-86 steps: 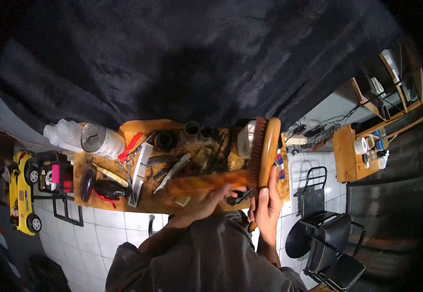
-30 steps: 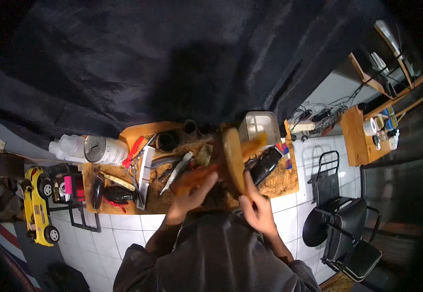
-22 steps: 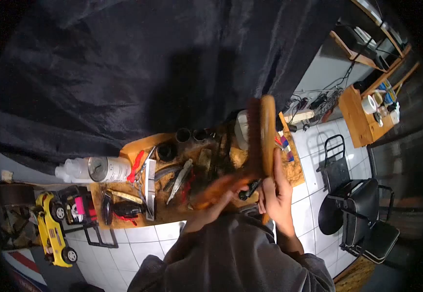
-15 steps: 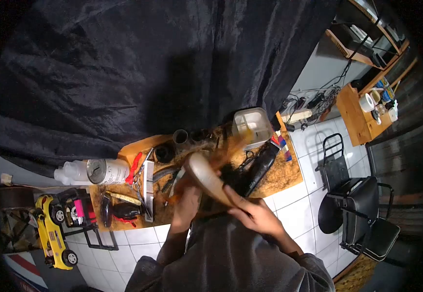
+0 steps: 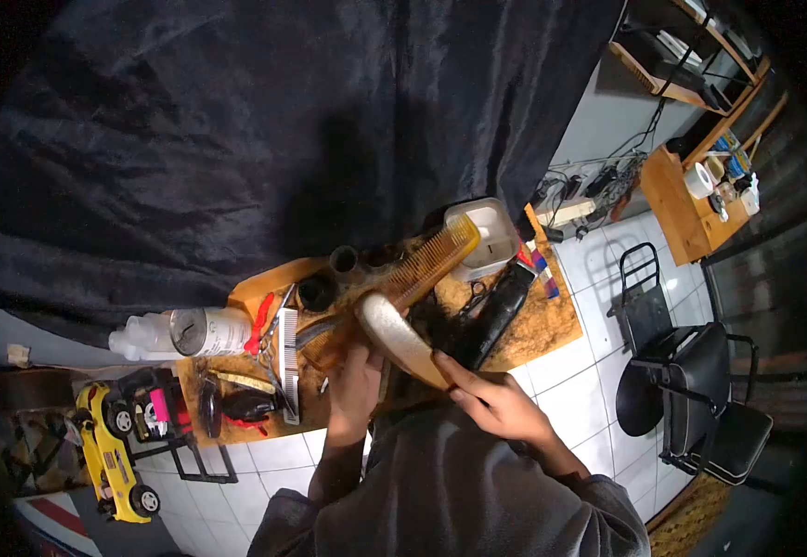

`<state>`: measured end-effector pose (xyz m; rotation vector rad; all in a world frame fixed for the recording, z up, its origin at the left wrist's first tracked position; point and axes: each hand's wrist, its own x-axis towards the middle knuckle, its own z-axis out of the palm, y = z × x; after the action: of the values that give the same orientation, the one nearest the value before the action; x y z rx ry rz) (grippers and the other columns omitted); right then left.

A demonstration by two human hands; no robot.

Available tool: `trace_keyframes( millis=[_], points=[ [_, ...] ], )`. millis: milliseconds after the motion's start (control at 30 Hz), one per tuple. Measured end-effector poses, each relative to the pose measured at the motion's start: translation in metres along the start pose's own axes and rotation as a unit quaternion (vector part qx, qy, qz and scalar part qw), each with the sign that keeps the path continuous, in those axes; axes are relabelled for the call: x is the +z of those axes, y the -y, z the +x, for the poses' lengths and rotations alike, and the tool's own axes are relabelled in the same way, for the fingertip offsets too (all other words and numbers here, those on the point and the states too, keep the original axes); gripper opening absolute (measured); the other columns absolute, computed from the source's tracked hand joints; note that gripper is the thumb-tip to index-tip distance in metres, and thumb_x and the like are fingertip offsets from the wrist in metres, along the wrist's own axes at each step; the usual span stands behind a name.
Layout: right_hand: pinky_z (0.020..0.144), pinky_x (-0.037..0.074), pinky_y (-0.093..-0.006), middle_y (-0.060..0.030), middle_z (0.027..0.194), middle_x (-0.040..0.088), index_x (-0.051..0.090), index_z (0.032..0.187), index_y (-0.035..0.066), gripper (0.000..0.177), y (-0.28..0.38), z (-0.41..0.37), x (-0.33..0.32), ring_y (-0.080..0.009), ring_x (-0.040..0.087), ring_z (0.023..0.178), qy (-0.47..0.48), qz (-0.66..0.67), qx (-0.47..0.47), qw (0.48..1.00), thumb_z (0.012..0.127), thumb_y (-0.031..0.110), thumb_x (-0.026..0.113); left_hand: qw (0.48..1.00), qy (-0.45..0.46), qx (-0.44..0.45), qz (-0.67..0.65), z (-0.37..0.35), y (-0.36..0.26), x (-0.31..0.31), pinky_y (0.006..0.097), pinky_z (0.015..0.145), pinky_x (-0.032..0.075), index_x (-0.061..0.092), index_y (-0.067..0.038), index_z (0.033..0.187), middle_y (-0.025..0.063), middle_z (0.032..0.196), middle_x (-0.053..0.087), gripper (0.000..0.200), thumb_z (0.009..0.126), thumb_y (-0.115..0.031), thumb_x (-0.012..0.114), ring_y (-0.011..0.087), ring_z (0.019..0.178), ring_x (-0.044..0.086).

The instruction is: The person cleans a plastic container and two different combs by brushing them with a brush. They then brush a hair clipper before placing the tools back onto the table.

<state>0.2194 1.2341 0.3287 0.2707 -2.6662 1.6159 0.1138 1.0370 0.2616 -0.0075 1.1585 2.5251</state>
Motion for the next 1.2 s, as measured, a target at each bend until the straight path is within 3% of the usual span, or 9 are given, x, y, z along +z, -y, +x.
trace_keyframes(
  millis=[167,333,467,600,733,800,1000,1100,1200],
  points=[
    [0.086,0.05,-0.0357,-0.0212,0.123,0.057,0.037,0.141,0.001,0.051,0.009,0.009,0.004,-0.0352,0.063,0.1,-0.092,0.057,0.089,0.99,0.093,0.007,0.052,0.937,0.093,0.016,0.337,-0.021,0.015,0.005,0.0282,0.09,0.046,0.06,0.005,0.112,0.0103,0.105,0.064,0.023,0.095,-0.009,0.053,0.0172,0.095,0.062],
    [0.066,0.051,-0.0321,-0.0182,0.077,0.063,0.038,0.14,-0.004,0.055,0.02,0.016,-0.006,-0.0182,0.061,0.063,-0.192,0.181,0.175,0.949,0.088,0.001,0.056,0.94,0.233,-0.036,0.248,-0.017,0.0,0.045,0.0318,0.089,0.049,0.055,0.004,0.122,0.0151,0.12,0.061,0.031,0.098,-0.014,0.051,0.0217,0.107,0.06],
    [0.069,0.052,-0.0324,-0.0217,0.099,0.067,0.047,0.134,-0.003,0.05,0.008,0.005,-0.003,-0.0262,0.068,0.073,-0.192,0.006,-0.03,0.981,0.087,0.005,0.061,0.996,0.075,-0.042,-0.013,0.001,-0.009,0.03,0.0411,0.098,0.046,0.043,0.001,0.133,0.0175,0.128,0.055,0.039,0.099,-0.018,0.045,0.029,0.119,0.054],
    [0.078,0.053,-0.0344,-0.0194,0.124,0.058,0.048,0.134,-0.001,0.052,-0.003,-0.002,0.001,-0.0325,0.068,0.091,-0.049,-0.002,-0.011,0.999,0.086,0.011,0.065,0.997,0.073,0.035,-0.01,0.001,-0.027,0.03,0.0406,0.099,0.044,0.047,0.001,0.132,0.016,0.129,0.055,0.037,0.099,-0.017,0.046,0.0265,0.119,0.054],
    [0.08,0.052,-0.0323,-0.0239,0.122,0.059,0.045,0.136,-0.002,0.053,0.004,0.01,0.003,-0.0306,0.068,0.094,-0.158,0.037,0.068,0.984,0.087,0.008,0.061,0.896,0.152,0.025,0.417,-0.019,-0.032,0.057,0.0329,0.098,0.045,0.054,0.004,0.126,0.0148,0.125,0.058,0.033,0.098,-0.013,0.05,0.0211,0.119,0.054],
    [0.084,0.049,-0.0285,-0.0262,0.122,0.059,0.042,0.138,-0.003,0.054,0.013,0.017,-0.005,-0.0211,0.065,0.099,-0.183,0.138,0.173,0.958,0.087,0.006,0.058,0.939,0.193,-0.027,0.284,-0.021,-0.016,0.061,0.0327,0.098,0.045,0.052,0.004,0.128,0.015,0.127,0.057,0.034,0.099,-0.014,0.048,0.0214,0.12,0.053],
    [0.093,0.046,-0.029,-0.021,0.13,0.055,0.041,0.139,-0.001,0.052,0.014,0.01,-0.007,-0.025,0.062,0.11,-0.125,0.08,0.046,0.988,0.09,0.008,0.057,0.994,0.081,-0.068,-0.025,-0.008,-0.003,0.026,0.041,0.107,0.036,0.041,0.0,0.136,0.0163,0.141,0.042,0.041,0.099,-0.017,0.046,0.0271,0.13,0.043],
    [0.102,0.041,-0.0335,-0.0166,0.139,0.047,0.041,0.139,0.001,0.053,0.008,0.011,0.0,-0.0297,0.049,0.125,0.018,0.061,0.014,0.998,0.091,0.013,0.061,0.996,0.081,-0.016,-0.026,-0.006,-0.018,0.032,0.0405,0.11,0.032,0.04,0.001,0.136,0.0162,0.14,0.043,0.044,0.098,-0.022,0.046,0.0265,0.131,0.042],
    [0.102,0.041,-0.0342,-0.0181,0.138,0.048,0.041,0.139,0.002,0.055,0.009,0.014,0.002,-0.0306,0.05,0.124,-0.076,0.048,0.019,0.996,0.089,0.012,0.062,0.979,0.086,-0.059,0.174,-0.015,0.0,0.021,0.0332,0.101,0.038,0.048,0.0,0.131,0.012,0.127,0.054,0.04,0.097,-0.02,0.052,0.0195,0.117,0.052]
  ],
)
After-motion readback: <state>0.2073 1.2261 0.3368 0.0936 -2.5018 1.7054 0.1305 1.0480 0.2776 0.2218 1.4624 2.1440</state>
